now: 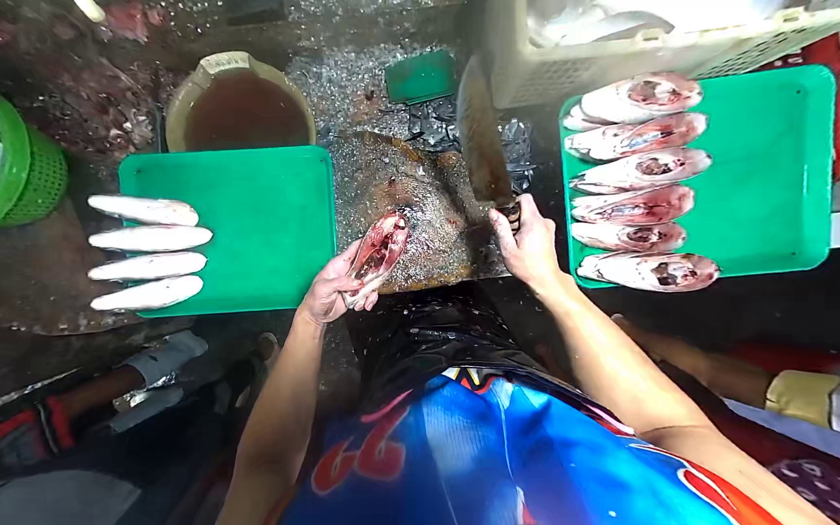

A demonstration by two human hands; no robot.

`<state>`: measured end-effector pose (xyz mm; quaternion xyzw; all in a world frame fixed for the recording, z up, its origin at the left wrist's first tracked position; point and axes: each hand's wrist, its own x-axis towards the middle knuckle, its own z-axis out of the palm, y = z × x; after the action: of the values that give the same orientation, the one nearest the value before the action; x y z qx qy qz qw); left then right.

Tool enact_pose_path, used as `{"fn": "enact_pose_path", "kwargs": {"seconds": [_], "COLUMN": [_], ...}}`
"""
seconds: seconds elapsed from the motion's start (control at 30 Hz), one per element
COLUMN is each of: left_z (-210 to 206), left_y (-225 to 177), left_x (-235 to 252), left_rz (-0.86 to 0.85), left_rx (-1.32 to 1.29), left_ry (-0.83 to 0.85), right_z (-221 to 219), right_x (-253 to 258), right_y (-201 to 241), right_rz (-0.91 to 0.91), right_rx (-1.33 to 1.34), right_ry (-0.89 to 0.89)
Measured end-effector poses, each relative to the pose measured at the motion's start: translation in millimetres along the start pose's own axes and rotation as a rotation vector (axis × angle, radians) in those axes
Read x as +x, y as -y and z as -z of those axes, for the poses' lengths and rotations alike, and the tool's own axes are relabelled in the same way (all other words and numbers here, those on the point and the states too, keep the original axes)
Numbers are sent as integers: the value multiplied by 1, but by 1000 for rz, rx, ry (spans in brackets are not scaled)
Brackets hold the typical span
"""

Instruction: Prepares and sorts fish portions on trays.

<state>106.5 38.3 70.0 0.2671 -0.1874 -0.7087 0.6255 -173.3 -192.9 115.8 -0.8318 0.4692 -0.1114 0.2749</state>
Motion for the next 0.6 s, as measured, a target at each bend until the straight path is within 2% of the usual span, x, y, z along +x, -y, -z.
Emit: {"fn": "enact_pose_path", "kwargs": {"seconds": [0.07,0.13,0.2,0.27,0.33,0.4,0.47,0.53,0.6], "left_z": [-5,-20,-40,-61,-82,-98,-111,-124,-137], "left_y": [-3,-11,-19,-23,-24,-21,-14,-2,11], "left_x": [-5,-6,11,37,63,93,121,148,169], "left_rz": [-12,-2,16,15,47,83,151,234,292], "left_rx": [45,113,178,274,336,372,384,411,401], "left_ry": [-32,-47,-37,-8,47,99,147,228,300], "right_z": [-27,-58,-68,-53,-29,9,46,70,83], "right_x": [6,8,11,14,6,0,-6,-9,-14], "right_y": [-12,-33,-48,-51,-45,-31,-17,-14,-23], "right_rz": [15,-95,-209,-199,-91,94,187,208,190], "right_rx": [-41,-183,-266,-232,-70,254,527,633,628], "right_ry": [-117,20,164,189,63,-131,-160,-146,-244]}}
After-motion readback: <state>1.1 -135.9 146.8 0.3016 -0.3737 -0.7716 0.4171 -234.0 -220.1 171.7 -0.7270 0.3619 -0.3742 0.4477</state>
